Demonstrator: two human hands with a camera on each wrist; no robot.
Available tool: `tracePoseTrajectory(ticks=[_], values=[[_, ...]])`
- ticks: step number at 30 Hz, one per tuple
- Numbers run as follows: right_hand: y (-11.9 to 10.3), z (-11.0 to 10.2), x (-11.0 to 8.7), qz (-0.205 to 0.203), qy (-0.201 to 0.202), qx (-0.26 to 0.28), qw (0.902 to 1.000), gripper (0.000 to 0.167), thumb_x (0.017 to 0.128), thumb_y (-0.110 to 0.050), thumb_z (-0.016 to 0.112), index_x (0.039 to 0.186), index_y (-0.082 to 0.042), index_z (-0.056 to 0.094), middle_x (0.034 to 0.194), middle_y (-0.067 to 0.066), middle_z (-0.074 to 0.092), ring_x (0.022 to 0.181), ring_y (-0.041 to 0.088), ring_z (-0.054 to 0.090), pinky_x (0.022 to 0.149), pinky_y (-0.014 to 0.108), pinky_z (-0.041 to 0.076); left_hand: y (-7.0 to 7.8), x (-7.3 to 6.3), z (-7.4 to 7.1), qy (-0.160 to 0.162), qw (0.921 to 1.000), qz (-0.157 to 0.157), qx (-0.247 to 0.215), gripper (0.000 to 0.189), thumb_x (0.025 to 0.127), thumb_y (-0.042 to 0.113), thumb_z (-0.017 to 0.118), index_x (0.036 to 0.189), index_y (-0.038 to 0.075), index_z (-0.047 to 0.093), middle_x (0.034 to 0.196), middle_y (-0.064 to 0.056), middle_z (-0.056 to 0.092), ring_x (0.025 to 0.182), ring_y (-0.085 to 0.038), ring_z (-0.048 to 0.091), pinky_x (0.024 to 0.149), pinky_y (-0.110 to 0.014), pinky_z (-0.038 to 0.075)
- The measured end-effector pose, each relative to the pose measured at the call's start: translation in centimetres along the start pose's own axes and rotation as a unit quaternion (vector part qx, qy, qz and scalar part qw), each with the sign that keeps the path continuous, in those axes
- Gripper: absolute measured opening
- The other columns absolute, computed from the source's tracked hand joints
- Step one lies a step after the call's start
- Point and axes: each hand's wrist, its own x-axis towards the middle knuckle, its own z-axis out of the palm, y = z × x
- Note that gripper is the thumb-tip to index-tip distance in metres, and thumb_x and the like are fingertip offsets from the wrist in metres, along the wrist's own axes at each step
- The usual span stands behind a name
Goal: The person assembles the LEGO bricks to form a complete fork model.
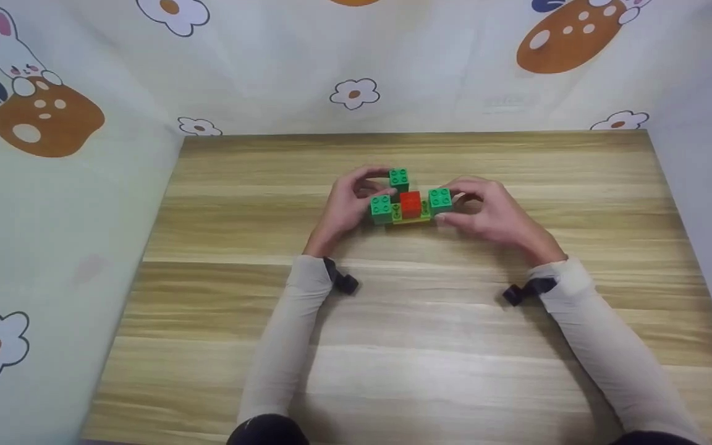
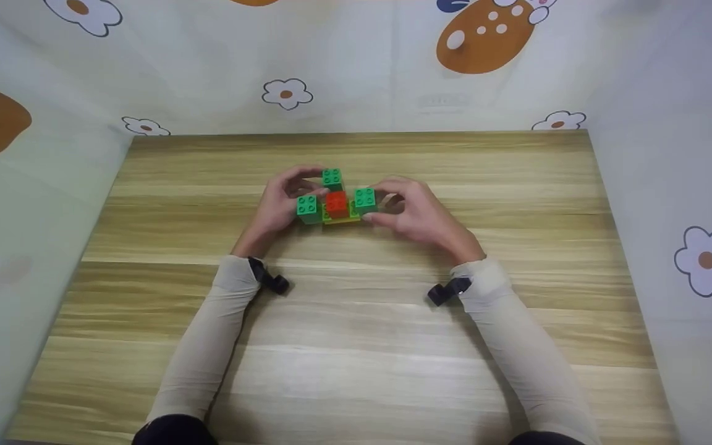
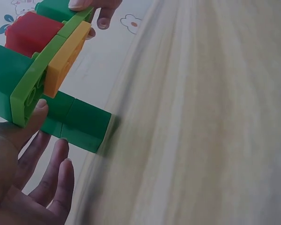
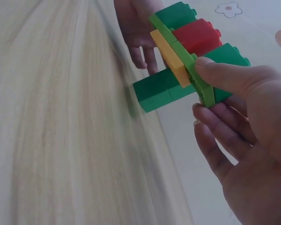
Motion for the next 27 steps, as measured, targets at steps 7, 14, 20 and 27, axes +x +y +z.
tracePoseTrajectory(ticks=[7,14,20,27], values=[[-0.1,0.0,-0.1,-0.024,0.0,0.032,0.9992,0.04,0.089,-0.018,0.092,0.127,-0.016,0.079,0.124,0.002,0.076,0.107,0.02,0.071,0.101,0.021,0.059,0.0,-0.6,0.0,-0.009,0.9997,-0.016,-0.013,0.045,0.095,0.018,0.086,0.137,0.017,0.073,0.137,-0.003,0.074,0.109,-0.022,0.075,0.1,-0.035,0.062],[-0.4,0.2,-0.1,-0.044,0.024,0.053,0.9973,0.042,0.088,-0.008,0.091,0.128,-0.01,0.079,0.121,0.006,0.076,0.101,0.018,0.073,0.099,0.02,0.059,-0.1,-1.1,0.1,-0.023,0.9994,-0.006,-0.024,0.049,0.093,-0.003,0.081,0.138,0.014,0.073,0.138,-0.006,0.074,0.118,-0.023,0.075,0.102,-0.036,0.063],[-0.5,0.4,-0.1,-0.059,0.057,0.093,0.9923,0.04,0.088,-0.002,0.089,0.126,-0.008,0.08,0.113,0.007,0.073,0.098,0.027,0.071,0.096,0.025,0.062,-0.1,-1.6,0.3,-0.025,0.9996,0.014,0.0,0.057,0.088,-0.014,0.077,0.138,0.013,0.073,0.138,-0.005,0.074,0.128,-0.019,0.069,0.111,-0.037,0.058],[-0.8,0.7,0.0,-0.068,0.077,0.105,0.9891,0.038,0.088,0.001,0.088,0.125,-0.007,0.08,0.114,0.01,0.073,0.098,0.026,0.071,0.097,0.027,0.062,-0.2,-2.3,0.4,-0.023,0.9997,0.007,0.01,0.052,0.089,-0.005,0.083,0.136,0.013,0.073,0.131,-0.004,0.076,0.123,-0.016,0.069,0.11,-0.037,0.058]])
